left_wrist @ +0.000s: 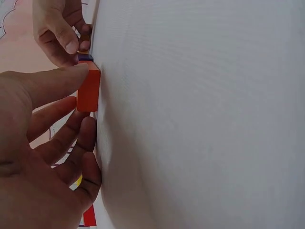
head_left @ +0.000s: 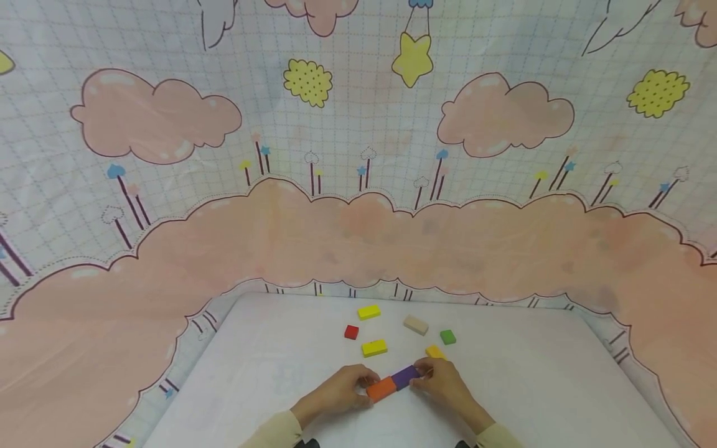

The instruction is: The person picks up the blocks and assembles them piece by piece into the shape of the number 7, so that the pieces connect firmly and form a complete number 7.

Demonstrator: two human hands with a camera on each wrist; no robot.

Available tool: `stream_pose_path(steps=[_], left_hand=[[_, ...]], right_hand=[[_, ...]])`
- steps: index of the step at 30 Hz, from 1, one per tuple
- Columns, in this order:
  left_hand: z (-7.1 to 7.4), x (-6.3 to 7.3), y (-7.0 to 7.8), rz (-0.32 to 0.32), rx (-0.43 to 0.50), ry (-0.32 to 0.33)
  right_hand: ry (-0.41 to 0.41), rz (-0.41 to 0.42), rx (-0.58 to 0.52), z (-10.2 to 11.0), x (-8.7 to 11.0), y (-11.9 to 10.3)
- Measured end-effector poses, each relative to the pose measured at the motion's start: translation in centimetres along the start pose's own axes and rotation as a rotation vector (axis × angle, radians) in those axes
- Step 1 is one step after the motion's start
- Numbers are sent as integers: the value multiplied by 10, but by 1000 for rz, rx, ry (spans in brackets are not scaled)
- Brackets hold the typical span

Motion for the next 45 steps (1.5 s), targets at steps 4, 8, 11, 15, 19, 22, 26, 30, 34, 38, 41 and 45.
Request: stream_pose_path(steps=[4,8,11,15,19,22,26,30,34,38,41,45], left_hand=[[-2,-1,1,5,7,-5],[-5,-2,1,33,21,-10],[-7,-3,3,33,18,-11],[-10,-5,4,25,5,-8],[-13,-5,2,45,4,-7],[-14,-6,2,56,-2,-2],[-15,-5,4,55,-20,13],[-16,-6,6,49,-40,32],[-17,-7,8,40,-56,51],[-19,-8,11,26,-87,66],[-21,-8,14,21,-108,70],[-24,-8,18,31,-119,74]], right_hand=[[13,21,7,2,0,-2],[13,15,33,1,-2,-3],[11,7,36,1,-4,-2],[14,15,34,1,-5,-1],[8,32,39,1,-6,-1],[-8,35,43,0,-7,0],[-25,26,45,-1,-10,2],[-38,17,42,-1,-13,3],[-54,11,30,-1,-16,6],[-68,16,25,-1,-18,7],[-78,21,25,-2,-20,8],[-85,29,32,-2,-22,8]])
Point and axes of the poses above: each hand's wrist, its own x-axis away from the middle knuckle, its own z-axis out of the back of the hand, y = z × x, the point moved 10 cm from there along -x, towards the middle knuckle, and after that the axes turned 4 degrees about x, right-handed, at the moved point
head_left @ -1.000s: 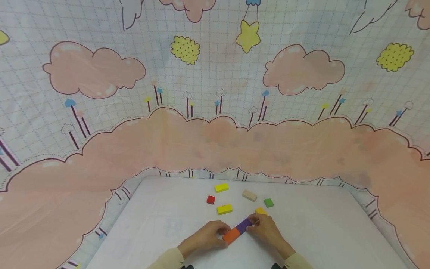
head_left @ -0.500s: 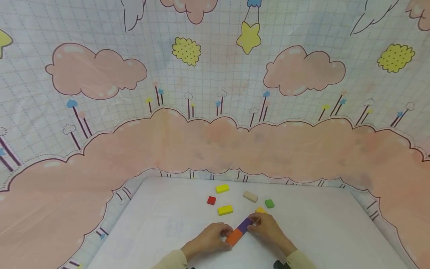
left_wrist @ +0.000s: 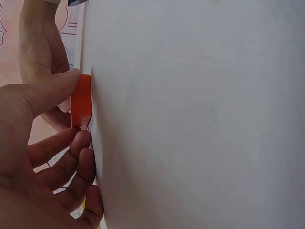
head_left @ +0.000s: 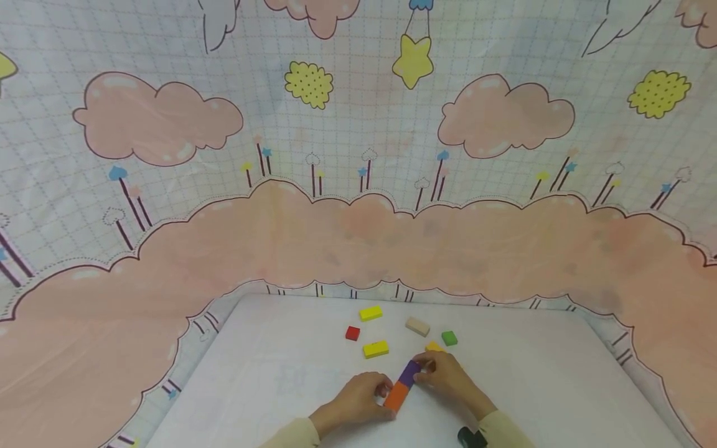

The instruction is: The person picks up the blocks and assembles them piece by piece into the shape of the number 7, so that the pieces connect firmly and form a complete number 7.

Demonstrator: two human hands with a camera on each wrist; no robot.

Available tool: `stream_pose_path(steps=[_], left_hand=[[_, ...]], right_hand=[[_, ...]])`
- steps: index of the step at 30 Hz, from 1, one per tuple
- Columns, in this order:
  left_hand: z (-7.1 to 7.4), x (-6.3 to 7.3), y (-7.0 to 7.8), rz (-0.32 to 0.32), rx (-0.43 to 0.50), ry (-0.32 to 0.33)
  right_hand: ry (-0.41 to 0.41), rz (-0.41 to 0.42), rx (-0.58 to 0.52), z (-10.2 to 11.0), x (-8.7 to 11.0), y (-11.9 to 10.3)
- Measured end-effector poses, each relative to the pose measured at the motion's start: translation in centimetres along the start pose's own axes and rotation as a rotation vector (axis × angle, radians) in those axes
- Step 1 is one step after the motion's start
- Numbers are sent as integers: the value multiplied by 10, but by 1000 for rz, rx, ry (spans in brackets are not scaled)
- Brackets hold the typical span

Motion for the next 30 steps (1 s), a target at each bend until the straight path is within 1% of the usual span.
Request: stream_pose_path(steps=[6,12,16,24,27,30], left_hand=[[-3,1,5,22,-10,10],[-7,1,11,7,-30,23],[-10,2,12,10,-46,28],[-11,4,15,5,-75,39],[-12,4,14,25,-55,34],[-10,3,14,31,-35,22]], right_hand=[[-13,3,33,1,-2,1],[-36,15,42,1,-1,2],[-51,27,41,0,1,3],[-53,60,30,1,3,1],[-60,54,26,1,4,1],[-63,54,21,1,5,1]])
Point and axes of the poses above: each hand's wrist, its own x-axis away from the middle knuckle, its own z-axis out of the back of the hand, y = z × x, the point moved 10 cm from there along -x, towards the middle knuckle, and after that the axes turned 4 degrees about x, right-handed, at the moved point
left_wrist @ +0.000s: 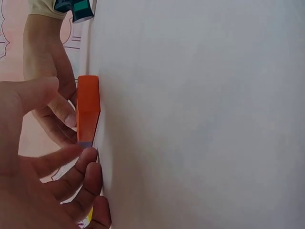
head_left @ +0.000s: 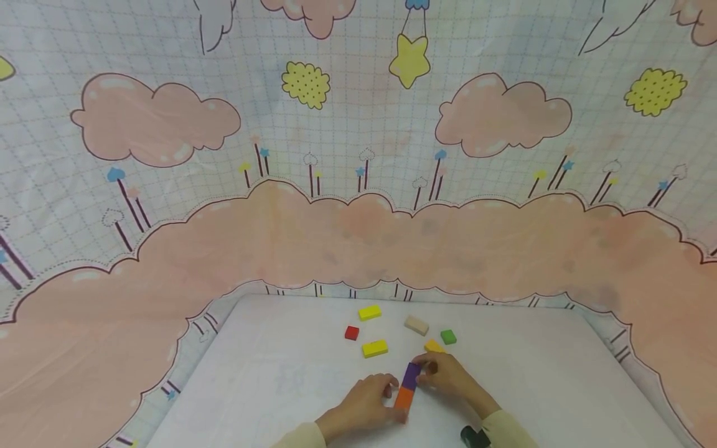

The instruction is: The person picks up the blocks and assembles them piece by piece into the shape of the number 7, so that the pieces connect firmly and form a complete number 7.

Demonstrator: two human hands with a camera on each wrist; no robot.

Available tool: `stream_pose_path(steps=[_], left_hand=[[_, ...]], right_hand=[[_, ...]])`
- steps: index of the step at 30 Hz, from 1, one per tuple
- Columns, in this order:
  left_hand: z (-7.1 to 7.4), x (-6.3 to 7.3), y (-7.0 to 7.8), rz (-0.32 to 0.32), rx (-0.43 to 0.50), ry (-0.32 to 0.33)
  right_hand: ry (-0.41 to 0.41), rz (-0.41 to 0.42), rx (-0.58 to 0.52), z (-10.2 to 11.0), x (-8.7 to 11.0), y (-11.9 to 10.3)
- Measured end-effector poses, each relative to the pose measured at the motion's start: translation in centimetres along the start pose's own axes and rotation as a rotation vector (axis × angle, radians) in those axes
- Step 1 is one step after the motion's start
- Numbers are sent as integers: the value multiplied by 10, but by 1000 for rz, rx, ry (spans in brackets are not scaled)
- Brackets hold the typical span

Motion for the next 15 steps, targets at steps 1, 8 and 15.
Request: stream_pose_path(steps=[1,8,15], left_hand=[[0,-1,0,-5,3,-8],[0,-7,2,-93,-11,-73],[-1,-12,3,-146,-55,-79]], right_hand=[[0,4,-2,0,0,0],[1,22,6,1,1,-3],[-10,25,10,-1,1,-3]])
Point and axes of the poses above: each hand's wrist, its own x-axis away from the middle knuckle, its own z-axis out of the back of the hand, y = z × x, the point moved 10 cm from there along -x, towards the middle knuckle, and after that the axes turned 4 degrees about x, right-handed, at the moved point
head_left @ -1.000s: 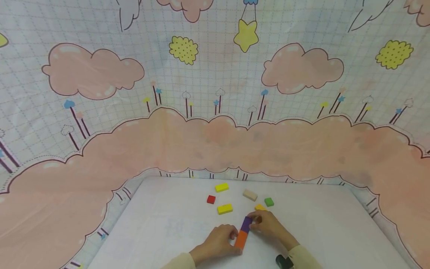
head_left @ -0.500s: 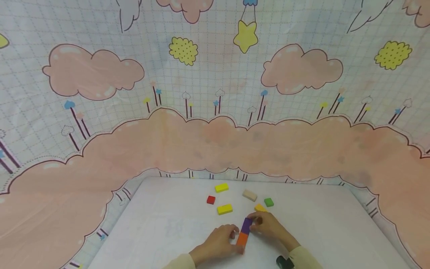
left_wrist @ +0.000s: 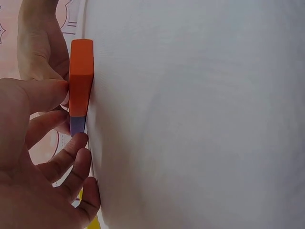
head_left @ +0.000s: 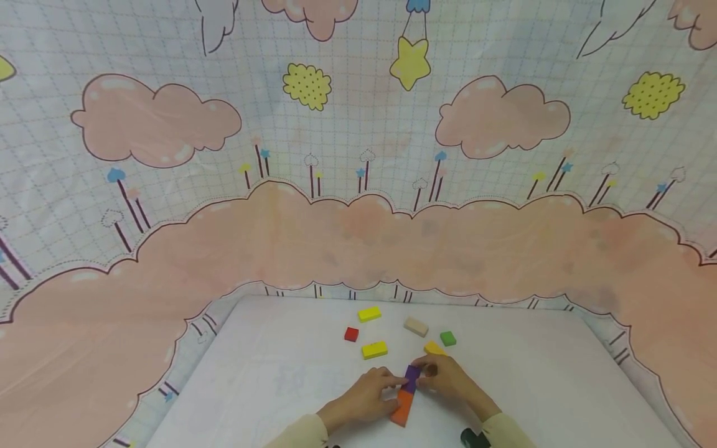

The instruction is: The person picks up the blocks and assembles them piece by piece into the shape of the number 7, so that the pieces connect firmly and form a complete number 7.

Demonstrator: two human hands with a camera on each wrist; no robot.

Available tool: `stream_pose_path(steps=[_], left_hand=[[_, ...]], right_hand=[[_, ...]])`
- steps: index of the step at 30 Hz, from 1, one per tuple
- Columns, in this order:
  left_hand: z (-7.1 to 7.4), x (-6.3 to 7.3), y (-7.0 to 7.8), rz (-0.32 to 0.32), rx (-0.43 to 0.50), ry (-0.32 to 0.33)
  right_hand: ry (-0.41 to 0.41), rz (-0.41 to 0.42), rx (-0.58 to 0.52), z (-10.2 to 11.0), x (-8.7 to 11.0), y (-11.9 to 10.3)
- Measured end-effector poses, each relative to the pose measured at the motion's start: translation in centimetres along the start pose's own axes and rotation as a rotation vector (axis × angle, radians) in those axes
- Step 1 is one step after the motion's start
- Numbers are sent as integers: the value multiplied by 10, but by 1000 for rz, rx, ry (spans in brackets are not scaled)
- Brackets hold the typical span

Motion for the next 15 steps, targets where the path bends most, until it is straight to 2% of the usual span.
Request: stream_pose_path(steps=[15], left_hand=[[-2,1,4,-33,-61,0]], right_hand=[[-9,5,15,-1,0,0]])
Point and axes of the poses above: each hand's wrist, its own x-axis away from the middle knuckle, its own z-axis out of the back of the hand, y = z × x, the point moved 10 cm from there along -x, towards the middle knuckle, and after that the axes turned 4 degrees about x, right-handed, at the moved point
